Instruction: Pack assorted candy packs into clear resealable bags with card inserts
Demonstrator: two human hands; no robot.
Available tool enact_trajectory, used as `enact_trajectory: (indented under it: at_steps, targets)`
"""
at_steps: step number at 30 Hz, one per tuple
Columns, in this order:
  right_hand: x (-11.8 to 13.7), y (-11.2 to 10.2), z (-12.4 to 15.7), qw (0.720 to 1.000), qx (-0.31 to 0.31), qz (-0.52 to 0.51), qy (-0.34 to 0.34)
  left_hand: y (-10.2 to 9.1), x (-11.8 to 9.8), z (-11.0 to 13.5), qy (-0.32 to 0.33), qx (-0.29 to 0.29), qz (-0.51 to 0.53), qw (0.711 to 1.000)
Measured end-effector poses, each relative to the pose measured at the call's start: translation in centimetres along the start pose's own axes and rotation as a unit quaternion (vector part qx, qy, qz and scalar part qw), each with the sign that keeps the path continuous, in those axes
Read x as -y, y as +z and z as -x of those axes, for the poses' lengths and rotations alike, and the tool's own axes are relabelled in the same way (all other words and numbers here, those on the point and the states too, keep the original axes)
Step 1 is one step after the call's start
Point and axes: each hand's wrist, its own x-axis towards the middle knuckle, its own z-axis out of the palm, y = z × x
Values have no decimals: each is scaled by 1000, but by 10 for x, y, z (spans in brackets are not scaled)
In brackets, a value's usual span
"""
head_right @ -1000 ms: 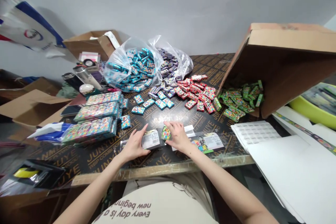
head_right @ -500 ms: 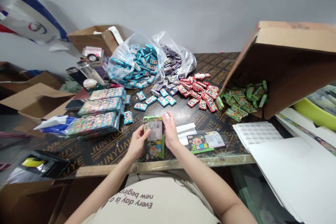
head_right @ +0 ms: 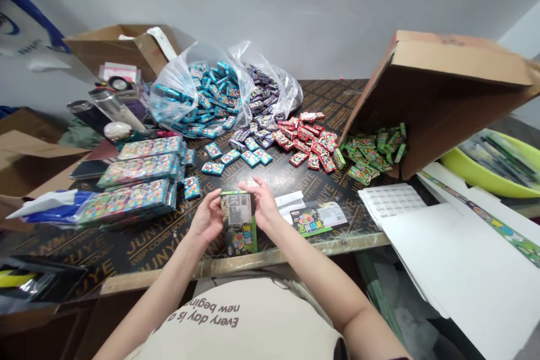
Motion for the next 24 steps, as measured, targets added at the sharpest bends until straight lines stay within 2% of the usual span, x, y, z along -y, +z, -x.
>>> enact_trajectory:
  at_steps: [3, 4, 6, 7, 9, 11, 13, 17, 20, 22, 24]
  targets:
    - [2, -6, -6, 998, 30, 43, 42, -1, -7, -1, 21, 5, -49, 999]
    - [3, -8, -6, 996, 35, 74, 22, -1, -10, -1, 43, -1, -73, 996]
    - [3, -13, -5, 984, 38, 157, -76, 1, -18, 3, 132, -22, -155, 979]
    - [4, -14, -4, 969, 40, 200, -136, 3, -23, 6, 191, -31, -215, 957]
    - [6, -17, -1, 937, 56, 264, -223, 7, -31, 13, 294, -36, -340, 893]
    - [10, -19, 1, 921, 78, 295, -244, 10, -37, 18, 332, -22, -416, 846]
    - [14, -18, 2, 919, 92, 301, -239, 11, -42, 19, 324, -8, -442, 836]
    - [21, -15, 0, 929, 103, 293, -202, 9, -48, 11, 262, 18, -427, 865]
    - [23, -14, -1, 923, 109, 311, -197, 8, -51, 3, 239, 35, -414, 878]
    - [23, -14, -3, 915, 109, 328, -210, 10, -52, 2, 234, 48, -426, 873]
    - [23, -15, -3, 911, 111, 333, -216, 12, -52, 4, 251, 60, -462, 849]
